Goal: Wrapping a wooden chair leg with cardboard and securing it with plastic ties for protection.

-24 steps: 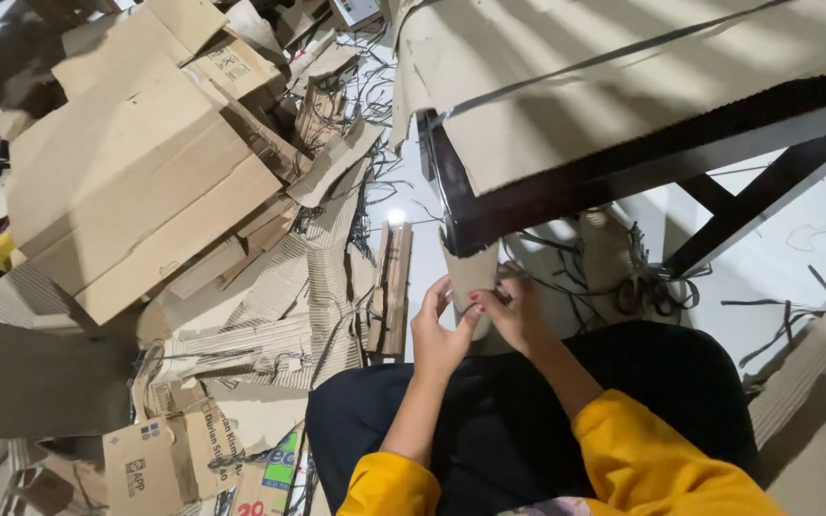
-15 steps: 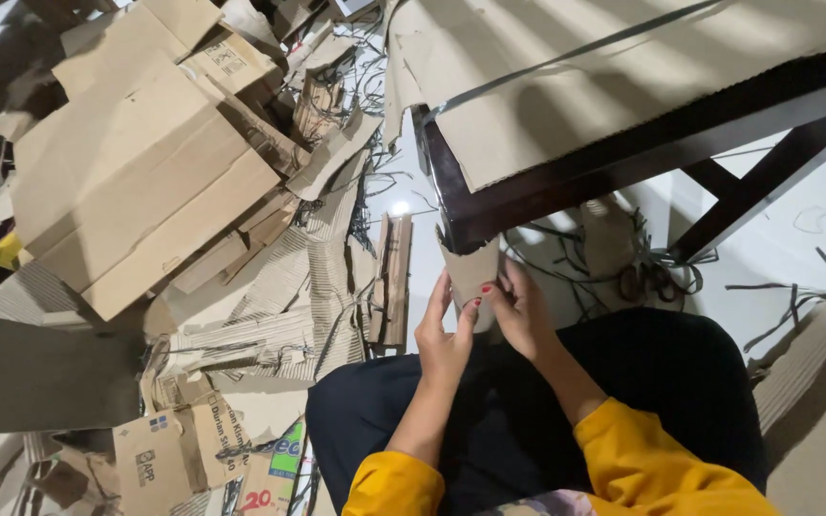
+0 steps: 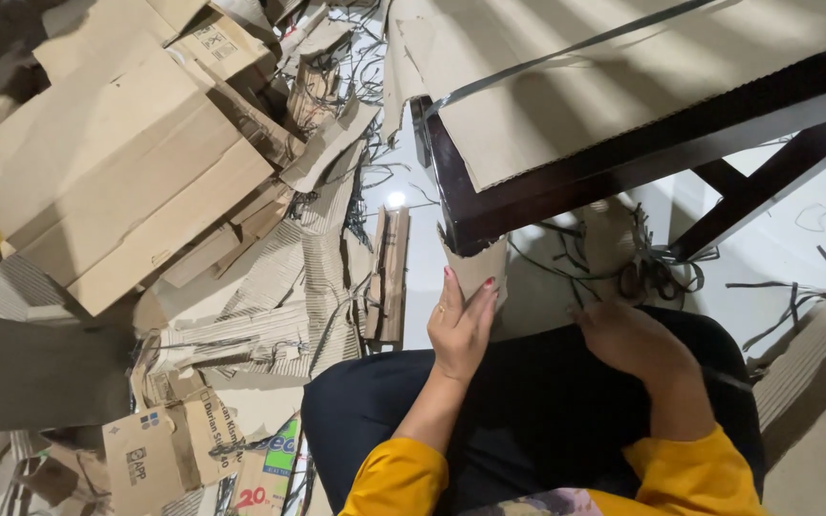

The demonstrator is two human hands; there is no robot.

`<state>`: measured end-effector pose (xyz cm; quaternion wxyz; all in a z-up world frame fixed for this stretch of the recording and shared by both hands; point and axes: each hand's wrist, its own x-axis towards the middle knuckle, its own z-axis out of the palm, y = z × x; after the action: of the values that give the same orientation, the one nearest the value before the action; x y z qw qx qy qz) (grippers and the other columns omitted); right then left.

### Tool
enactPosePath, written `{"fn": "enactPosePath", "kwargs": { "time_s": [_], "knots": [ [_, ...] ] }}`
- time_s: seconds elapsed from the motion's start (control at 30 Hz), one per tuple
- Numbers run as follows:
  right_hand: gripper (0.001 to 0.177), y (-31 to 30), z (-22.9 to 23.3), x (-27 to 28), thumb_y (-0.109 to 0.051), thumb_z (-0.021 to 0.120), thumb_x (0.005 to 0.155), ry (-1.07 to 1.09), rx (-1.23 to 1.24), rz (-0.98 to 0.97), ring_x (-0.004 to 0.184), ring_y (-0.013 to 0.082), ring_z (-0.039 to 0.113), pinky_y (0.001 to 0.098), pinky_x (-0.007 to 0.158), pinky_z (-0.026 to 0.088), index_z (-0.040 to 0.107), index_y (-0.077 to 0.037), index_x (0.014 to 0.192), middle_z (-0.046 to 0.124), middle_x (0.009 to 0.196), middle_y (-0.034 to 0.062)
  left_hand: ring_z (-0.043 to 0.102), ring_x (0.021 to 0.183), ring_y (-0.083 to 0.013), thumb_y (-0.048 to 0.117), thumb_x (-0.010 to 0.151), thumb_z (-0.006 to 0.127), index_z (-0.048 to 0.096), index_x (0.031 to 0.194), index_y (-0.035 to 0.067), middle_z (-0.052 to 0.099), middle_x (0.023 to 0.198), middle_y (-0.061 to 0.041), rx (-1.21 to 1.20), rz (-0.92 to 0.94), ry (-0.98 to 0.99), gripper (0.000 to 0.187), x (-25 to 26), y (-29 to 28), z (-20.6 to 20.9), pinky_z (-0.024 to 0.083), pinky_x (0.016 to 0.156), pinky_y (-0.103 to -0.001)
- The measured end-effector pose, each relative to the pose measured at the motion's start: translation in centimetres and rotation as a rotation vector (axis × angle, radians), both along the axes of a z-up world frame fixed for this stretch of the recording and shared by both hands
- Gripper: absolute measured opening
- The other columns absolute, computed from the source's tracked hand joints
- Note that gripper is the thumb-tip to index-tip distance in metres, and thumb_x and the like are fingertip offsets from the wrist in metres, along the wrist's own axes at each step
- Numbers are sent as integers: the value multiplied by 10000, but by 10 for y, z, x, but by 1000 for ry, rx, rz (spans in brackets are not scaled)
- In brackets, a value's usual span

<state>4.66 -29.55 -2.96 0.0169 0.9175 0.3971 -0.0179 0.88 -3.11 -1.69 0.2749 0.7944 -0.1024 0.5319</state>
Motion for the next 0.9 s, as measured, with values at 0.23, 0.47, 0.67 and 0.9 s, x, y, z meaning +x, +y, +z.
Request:
{"fn": "enactPosePath", "kwargs": {
  "time_s": [0.23, 0.47, 0.67, 0.9],
  "knots": [
    [257, 17, 89, -12, -138, 546, 842, 902, 436, -391, 674, 178, 662, 287, 669, 537, 777, -77, 936, 795, 753, 16, 610, 1353, -371, -54, 814, 689, 788, 1137, 84, 202, 1683, -230, -155, -321, 216, 365, -15, 1, 15, 527, 1024, -350],
    [325, 65, 87, -23, -230, 455, 1048, 1006, 627, -295, 701, 157, 595, 318, 676, 528, 695, -117, 860, 674, 716, 18, 213, 1560, -363, 352, 1010, 547, 759, 1099, 205, -21, 1710, -249, -137, -443, 162, 272, -8, 1, 4, 217, 1263, -475],
    [310, 69, 93, -25, -254, 737, 911, 828, 820, -379, 744, 181, 677, 336, 677, 579, 746, -171, 1210, 756, 844, 81, 244, 1549, -321, 353, 1081, 393, 638, 860, 96, 49, 1710, -240, -209, -453, 242, 418, -13, 6, 11, 299, 1225, -443],
    [197, 50, 102, -17, -92, 676, 959, 492, 990, -356, 720, 226, 724, 379, 709, 597, 821, -115, 1090, 803, 859, 106, 294, 1533, -357, 408, 999, 505, 687, 987, 150, 149, 1696, -252, -210, -453, 172, 316, -13, 6, 25, 304, 1233, -494]
  ]
}}
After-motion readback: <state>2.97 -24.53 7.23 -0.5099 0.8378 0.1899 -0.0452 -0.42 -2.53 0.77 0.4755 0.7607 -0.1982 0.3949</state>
